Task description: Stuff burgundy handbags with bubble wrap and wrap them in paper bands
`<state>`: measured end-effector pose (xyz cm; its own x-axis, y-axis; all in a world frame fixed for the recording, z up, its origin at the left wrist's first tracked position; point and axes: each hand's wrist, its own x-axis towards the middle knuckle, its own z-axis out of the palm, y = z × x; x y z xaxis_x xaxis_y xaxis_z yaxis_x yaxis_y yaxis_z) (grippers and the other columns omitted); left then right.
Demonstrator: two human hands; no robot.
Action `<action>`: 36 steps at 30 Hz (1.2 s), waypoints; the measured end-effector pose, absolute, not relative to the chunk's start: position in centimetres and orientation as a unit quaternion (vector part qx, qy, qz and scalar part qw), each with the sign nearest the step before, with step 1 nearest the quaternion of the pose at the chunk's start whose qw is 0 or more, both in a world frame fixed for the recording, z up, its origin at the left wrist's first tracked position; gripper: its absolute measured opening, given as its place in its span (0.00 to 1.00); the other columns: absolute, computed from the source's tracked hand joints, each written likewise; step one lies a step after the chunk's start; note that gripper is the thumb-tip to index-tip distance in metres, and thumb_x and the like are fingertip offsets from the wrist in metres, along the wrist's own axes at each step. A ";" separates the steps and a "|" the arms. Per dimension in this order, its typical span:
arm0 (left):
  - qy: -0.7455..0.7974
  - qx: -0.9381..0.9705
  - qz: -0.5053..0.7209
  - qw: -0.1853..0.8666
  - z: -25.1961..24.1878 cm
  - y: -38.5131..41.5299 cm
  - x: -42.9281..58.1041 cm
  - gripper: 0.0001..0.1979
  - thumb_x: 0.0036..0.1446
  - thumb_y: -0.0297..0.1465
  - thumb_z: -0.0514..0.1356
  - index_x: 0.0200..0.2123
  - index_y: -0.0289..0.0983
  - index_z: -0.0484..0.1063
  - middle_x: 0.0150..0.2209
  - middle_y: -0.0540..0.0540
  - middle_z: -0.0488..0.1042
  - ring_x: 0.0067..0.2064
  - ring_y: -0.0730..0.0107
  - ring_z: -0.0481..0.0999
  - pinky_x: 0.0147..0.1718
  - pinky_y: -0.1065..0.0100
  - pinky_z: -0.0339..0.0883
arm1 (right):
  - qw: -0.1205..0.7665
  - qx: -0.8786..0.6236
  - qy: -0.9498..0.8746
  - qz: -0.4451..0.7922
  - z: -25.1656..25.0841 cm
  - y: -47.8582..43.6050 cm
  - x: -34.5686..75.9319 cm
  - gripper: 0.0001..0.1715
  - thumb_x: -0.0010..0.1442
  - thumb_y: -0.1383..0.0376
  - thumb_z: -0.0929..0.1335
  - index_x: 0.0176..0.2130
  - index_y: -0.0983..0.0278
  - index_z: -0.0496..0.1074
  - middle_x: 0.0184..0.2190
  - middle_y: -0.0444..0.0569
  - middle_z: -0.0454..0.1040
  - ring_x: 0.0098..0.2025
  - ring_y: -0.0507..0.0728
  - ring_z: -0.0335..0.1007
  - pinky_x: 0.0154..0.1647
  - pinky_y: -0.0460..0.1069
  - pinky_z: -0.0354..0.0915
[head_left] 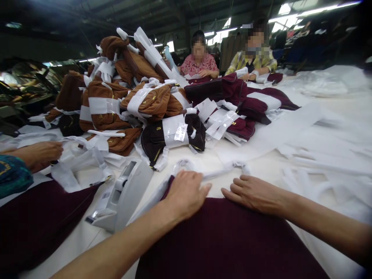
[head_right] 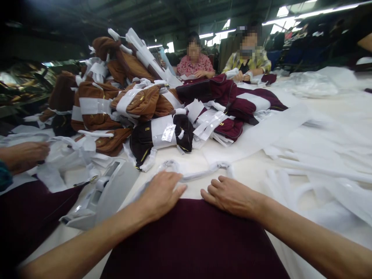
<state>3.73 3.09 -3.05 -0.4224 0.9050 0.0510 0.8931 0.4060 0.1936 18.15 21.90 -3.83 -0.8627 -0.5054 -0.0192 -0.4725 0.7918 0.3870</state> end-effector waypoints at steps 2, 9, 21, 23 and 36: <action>0.792 0.594 0.059 0.126 -3.5 4.0 6.2 0.24 0.60 0.46 0.41 0.39 0.36 0.67 0.35 0.41 0.72 0.37 0.57 0.71 0.37 0.58 0.64 | 0.028 0.284 -0.942 -0.178 -2.9 21.8 17.3 0.08 0.60 0.70 0.61 0.41 0.64 0.65 0.29 0.48 0.68 0.29 0.56 0.59 0.30 0.51 0.52; 0.681 0.726 0.022 0.093 -5.6 2.8 6.9 0.22 0.59 0.48 0.41 0.37 0.38 0.65 0.30 0.45 0.69 0.30 0.63 0.69 0.29 0.67 0.63 | -0.033 0.317 -0.930 -0.183 -1.4 28.3 20.0 0.14 0.62 0.73 0.56 0.42 0.63 0.67 0.28 0.47 0.69 0.31 0.55 0.61 0.39 0.53 0.55; 0.659 0.733 0.033 0.167 -5.1 2.4 2.8 0.27 0.60 0.49 0.40 0.51 0.37 0.61 0.38 0.42 0.72 0.40 0.60 0.71 0.38 0.65 0.61 | 0.143 -0.389 -0.853 0.317 -5.4 17.2 31.5 0.38 0.58 0.48 0.59 0.61 0.63 0.49 0.48 0.56 0.68 0.44 0.62 0.69 0.39 0.53 0.69; 0.669 0.722 0.019 0.175 -5.6 1.9 2.5 0.27 0.60 0.49 0.40 0.46 0.37 0.65 0.38 0.42 0.72 0.39 0.60 0.72 0.38 0.65 0.61 | 0.096 -0.399 -0.821 0.398 -6.4 14.1 32.1 0.38 0.57 0.47 0.59 0.60 0.62 0.51 0.50 0.54 0.68 0.48 0.62 0.67 0.45 0.54 0.67; 0.686 0.723 0.080 0.013 -1.3 -11.5 10.3 0.37 0.49 0.37 0.61 0.60 0.43 0.47 0.61 0.40 0.51 0.60 0.52 0.51 0.55 0.50 0.49 | 0.289 -0.057 -0.956 0.004 -6.0 5.1 33.9 0.33 0.56 0.61 0.66 0.59 0.61 0.55 0.56 0.57 0.59 0.56 0.65 0.56 0.53 0.61 0.55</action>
<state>10.26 -11.49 -1.34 0.0460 0.9942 0.0976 0.9899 -0.0585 0.1290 33.86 5.15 -5.98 -0.8270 0.1117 0.5510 0.1068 0.9934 -0.0412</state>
